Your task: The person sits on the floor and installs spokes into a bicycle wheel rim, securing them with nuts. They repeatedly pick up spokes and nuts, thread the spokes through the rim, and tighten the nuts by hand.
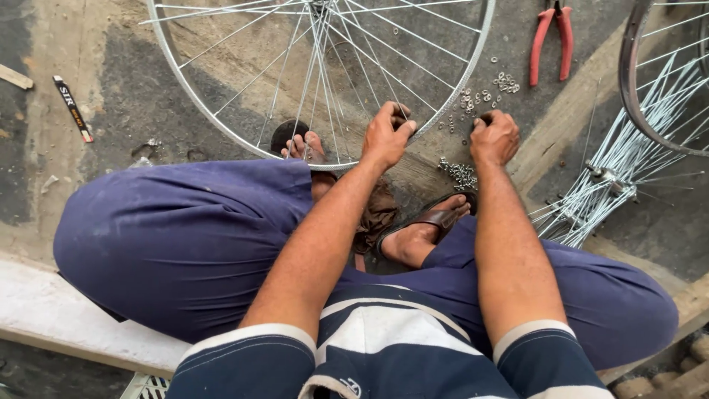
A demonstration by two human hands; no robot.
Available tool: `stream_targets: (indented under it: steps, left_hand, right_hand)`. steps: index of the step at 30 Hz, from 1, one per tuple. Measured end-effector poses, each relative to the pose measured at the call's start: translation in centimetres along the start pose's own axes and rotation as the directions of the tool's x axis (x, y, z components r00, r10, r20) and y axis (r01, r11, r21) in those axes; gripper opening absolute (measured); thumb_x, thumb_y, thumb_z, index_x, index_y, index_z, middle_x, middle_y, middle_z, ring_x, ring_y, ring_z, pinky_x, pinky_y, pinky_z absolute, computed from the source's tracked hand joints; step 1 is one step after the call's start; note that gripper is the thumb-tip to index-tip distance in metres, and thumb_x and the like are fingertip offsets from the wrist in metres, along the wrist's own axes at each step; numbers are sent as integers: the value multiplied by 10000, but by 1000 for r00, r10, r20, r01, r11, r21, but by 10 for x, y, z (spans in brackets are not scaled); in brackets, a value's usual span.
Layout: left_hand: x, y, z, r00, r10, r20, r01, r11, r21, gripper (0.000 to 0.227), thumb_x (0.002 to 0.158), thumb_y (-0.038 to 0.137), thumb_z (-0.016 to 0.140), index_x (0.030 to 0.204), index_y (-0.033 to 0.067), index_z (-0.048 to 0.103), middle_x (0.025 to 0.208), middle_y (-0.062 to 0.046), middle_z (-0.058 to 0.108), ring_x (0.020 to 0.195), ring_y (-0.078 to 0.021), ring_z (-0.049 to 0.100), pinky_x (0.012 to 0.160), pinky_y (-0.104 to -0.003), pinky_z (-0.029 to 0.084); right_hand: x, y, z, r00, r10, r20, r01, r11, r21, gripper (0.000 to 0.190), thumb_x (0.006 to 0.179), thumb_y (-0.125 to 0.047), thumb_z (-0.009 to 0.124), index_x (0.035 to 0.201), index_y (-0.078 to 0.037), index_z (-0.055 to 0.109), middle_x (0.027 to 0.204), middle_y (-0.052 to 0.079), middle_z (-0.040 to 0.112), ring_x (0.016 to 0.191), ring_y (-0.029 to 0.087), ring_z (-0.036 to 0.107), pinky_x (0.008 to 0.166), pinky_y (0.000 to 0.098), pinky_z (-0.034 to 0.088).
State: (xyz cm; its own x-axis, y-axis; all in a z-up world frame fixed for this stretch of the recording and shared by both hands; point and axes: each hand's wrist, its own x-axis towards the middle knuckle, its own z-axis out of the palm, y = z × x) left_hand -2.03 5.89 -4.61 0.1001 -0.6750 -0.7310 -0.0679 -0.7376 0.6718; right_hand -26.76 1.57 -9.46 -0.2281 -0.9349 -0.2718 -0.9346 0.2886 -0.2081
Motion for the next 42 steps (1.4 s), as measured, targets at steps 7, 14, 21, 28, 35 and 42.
stream_targets:
  steps: [7, 14, 21, 28, 35, 42]
  left_hand:
    - [5, 1, 4, 999, -34, -6, 34, 998, -60, 281, 893, 172, 724, 1147, 126, 614, 1097, -45, 708, 1006, -173, 698, 900, -357, 582]
    - [5, 3, 4, 999, -33, 8, 34, 997, -71, 281, 898, 153, 713, 1156, 121, 607, 1060, -50, 708, 984, -172, 704, 900, -356, 587]
    - [6, 3, 3, 999, -41, 22, 42, 996, -75, 297, 902, 151, 705, 1174, 122, 591, 1081, -47, 700, 996, -172, 697, 904, -363, 578]
    - [10, 0, 5, 999, -25, 24, 27, 998, -61, 283, 899, 134, 700, 1159, 128, 589, 1068, -39, 694, 974, -157, 695, 885, -345, 586]
    - [12, 0, 5, 999, -41, 28, 43, 996, -81, 289, 887, 131, 705, 1151, 125, 587, 1066, -39, 690, 968, -152, 694, 861, -330, 593]
    - [13, -7, 7, 998, -46, 42, 53, 984, -169, 243, 896, 118, 708, 1106, 110, 585, 1070, -47, 683, 984, -163, 690, 852, -320, 598]
  right_hand:
    - [4, 3, 5, 991, 71, 116, -107, 932, 345, 164, 903, -61, 723, 1064, -42, 707, 1013, 96, 750, 942, 241, 732, 870, 379, 594]
    - [5, -3, 3, 946, 98, 308, -304, 597, 743, 173, 979, 25, 623, 1105, -7, 737, 994, 115, 765, 855, 188, 765, 778, 314, 676]
    - [-1, 4, -1, 920, 48, 388, -365, 462, 808, 188, 966, 33, 675, 1148, 26, 719, 1007, 127, 761, 851, 186, 767, 765, 296, 672]
    - [-9, 0, -7, 935, 95, 341, -295, 742, 602, 195, 933, -2, 707, 1107, -68, 764, 1001, 57, 773, 818, 152, 737, 706, 277, 644]
    - [-15, -20, -2, 992, -42, 121, 21, 986, 163, 155, 894, -136, 789, 1048, -123, 794, 1059, 69, 746, 959, 211, 703, 852, 382, 583]
    - [-22, -40, 18, 968, 9, 250, 29, 988, -149, 169, 946, -221, 770, 1022, -73, 743, 987, 91, 691, 883, 237, 654, 829, 450, 534]
